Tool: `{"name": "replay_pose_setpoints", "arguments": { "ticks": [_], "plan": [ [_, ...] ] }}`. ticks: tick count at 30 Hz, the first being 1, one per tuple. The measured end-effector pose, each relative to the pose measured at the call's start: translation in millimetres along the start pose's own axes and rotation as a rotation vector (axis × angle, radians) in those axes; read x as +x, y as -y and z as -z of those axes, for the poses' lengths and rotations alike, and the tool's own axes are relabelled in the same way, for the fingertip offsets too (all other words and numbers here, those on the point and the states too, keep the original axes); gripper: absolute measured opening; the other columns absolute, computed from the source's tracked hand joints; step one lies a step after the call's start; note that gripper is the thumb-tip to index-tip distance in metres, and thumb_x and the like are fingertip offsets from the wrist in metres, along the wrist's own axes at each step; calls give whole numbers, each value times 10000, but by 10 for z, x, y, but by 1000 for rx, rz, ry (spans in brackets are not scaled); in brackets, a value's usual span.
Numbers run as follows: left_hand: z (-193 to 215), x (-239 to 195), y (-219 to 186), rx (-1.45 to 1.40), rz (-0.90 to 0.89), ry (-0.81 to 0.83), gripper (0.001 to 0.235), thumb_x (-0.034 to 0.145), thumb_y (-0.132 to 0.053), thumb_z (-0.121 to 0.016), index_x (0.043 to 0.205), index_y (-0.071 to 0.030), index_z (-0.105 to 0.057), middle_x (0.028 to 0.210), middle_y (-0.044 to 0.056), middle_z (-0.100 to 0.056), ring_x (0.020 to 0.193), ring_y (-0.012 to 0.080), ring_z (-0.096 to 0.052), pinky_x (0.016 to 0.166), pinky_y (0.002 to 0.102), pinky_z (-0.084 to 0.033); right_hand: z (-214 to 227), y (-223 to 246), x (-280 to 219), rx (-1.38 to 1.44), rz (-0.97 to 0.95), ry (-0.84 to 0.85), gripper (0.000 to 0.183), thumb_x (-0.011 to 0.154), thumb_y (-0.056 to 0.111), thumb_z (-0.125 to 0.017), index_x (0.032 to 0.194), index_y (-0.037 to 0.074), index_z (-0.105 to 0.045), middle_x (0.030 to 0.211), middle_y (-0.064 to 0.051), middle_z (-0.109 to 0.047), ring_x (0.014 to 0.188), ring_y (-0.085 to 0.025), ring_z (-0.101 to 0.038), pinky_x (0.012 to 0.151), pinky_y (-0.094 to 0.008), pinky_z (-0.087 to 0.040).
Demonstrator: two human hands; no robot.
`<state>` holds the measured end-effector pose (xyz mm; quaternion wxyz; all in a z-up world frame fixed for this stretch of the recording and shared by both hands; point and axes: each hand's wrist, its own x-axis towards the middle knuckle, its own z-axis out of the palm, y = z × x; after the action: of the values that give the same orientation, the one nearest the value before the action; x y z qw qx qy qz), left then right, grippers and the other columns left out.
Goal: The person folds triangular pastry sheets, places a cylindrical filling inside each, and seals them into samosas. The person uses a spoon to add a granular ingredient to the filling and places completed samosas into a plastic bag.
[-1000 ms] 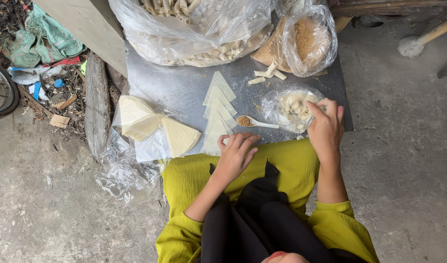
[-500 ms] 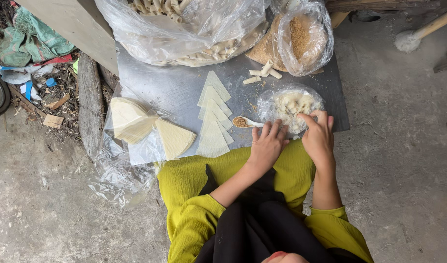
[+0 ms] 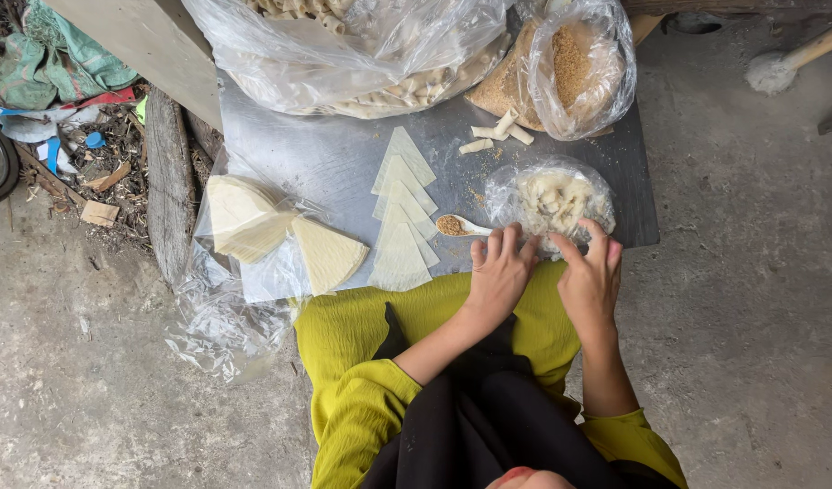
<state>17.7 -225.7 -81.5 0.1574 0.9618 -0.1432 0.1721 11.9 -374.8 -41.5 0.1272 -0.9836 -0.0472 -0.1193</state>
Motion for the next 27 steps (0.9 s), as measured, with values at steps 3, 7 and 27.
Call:
{"name": "replay_pose_setpoints", "arguments": {
  "ticks": [3,7,27],
  "plan": [
    [-1,0,-4,40,-5,-1,416,943,-335,-666,1339,-209,-636,1322,61,-535,1236,235,-478,1002,448,-285,-35,-63,-10,25,-6,-2,490,793,-144,-640,1114,198,-782,1449,-45,-505,1206,-346,-495,965,-436,-511],
    [79,18,1,20,1,-36,409,934,-314,-675,1331,-220,-649,1318,55,-539,1226,235,-479,1006,438,-292,-25,-109,-8,64,-23,22,402,781,-144,-633,1021,153,-759,1433,-56,-527,1211,-349,-495,949,-442,-510],
    [641,-878,1098,139,471,-41,656,1007,-454,-563,1526,-65,-460,1614,110,-394,1471,277,-363,1099,524,-174,-333,1246,568,330,727,250,671,811,-104,-545,1445,112,-590,1532,-130,-473,1310,-347,-473,1131,-475,-386]
  ]
}}
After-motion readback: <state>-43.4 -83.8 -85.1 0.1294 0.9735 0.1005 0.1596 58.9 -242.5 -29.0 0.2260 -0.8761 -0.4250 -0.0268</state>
